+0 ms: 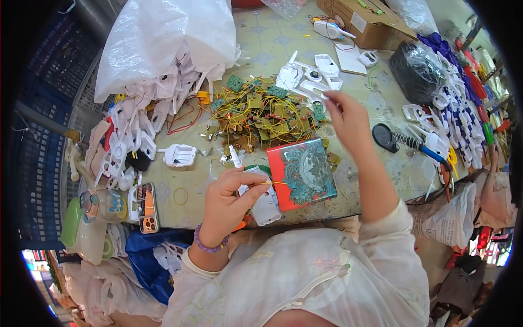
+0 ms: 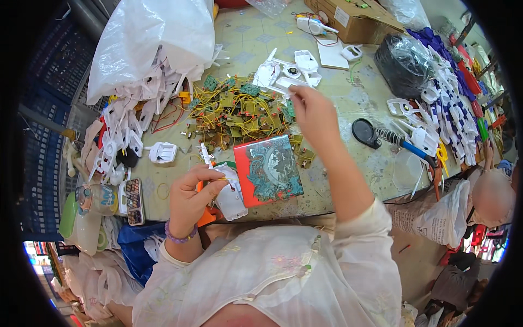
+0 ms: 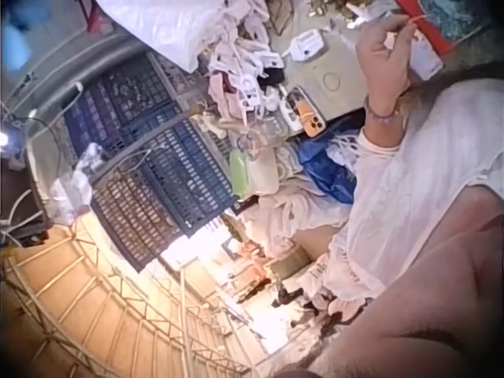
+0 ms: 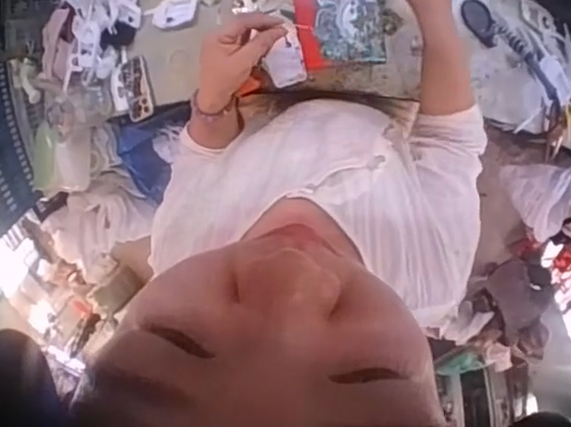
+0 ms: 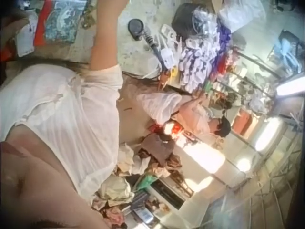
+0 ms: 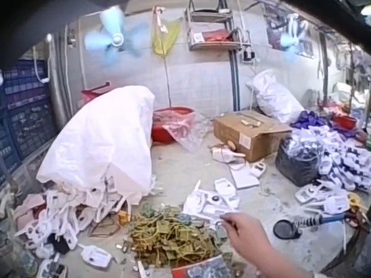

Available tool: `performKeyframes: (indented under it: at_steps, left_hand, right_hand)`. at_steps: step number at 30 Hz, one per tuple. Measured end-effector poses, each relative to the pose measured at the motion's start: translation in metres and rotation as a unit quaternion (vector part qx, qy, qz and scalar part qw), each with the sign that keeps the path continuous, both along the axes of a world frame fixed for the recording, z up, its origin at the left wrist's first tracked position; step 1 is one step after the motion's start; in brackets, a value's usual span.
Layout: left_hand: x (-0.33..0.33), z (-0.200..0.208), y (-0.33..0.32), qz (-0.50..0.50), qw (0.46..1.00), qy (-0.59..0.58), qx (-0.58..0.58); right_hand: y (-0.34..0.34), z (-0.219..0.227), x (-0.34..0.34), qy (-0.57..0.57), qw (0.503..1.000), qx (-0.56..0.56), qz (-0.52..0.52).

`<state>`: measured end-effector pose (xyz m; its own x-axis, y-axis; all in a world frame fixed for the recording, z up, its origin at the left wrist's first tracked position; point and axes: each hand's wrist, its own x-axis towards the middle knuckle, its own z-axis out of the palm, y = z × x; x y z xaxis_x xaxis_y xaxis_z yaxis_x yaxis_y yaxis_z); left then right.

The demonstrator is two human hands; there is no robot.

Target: Soldering internal components and wires onto a circuit board within a plastic toy housing.

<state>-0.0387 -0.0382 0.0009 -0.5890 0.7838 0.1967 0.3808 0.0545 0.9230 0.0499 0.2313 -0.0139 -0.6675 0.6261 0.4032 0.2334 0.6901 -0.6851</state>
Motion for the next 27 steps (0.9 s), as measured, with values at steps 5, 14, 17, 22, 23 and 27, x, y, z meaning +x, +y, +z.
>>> performKeyframes:
  at_steps: [5, 14, 17, 22, 23, 27]
  left_hand:
    - [0.007, -0.003, 0.003, 0.055, 0.991, -0.117, 0.042]
    - [-0.001, -0.007, -0.011, 0.056, 0.995, -0.055, 0.067]
    - [0.005, -0.003, -0.015, 0.053, 0.996, -0.033, 0.066]
    - [0.019, 0.005, -0.005, 0.038, 0.998, 0.001, 0.047]
    - [0.022, 0.008, -0.004, 0.037, 0.999, -0.005, 0.026]
    - [0.030, 0.004, 0.004, 0.029, 0.995, 0.090, 0.018]
  right_hand:
    - [0.073, -0.058, -0.054, -0.220, 0.973, 0.071, 0.017]
    - [0.034, 0.019, -0.014, -0.011, 0.998, -0.064, 0.007]
    - [-0.013, 0.030, 0.037, 0.066, 0.972, 0.084, 0.207]
    - [-0.063, 0.002, 0.089, -0.011, 0.928, 0.161, 0.336]
    - [-0.067, 0.001, 0.091, -0.012, 0.929, 0.158, 0.334]
    - [-0.075, -0.006, 0.097, -0.012, 0.932, 0.175, 0.317]
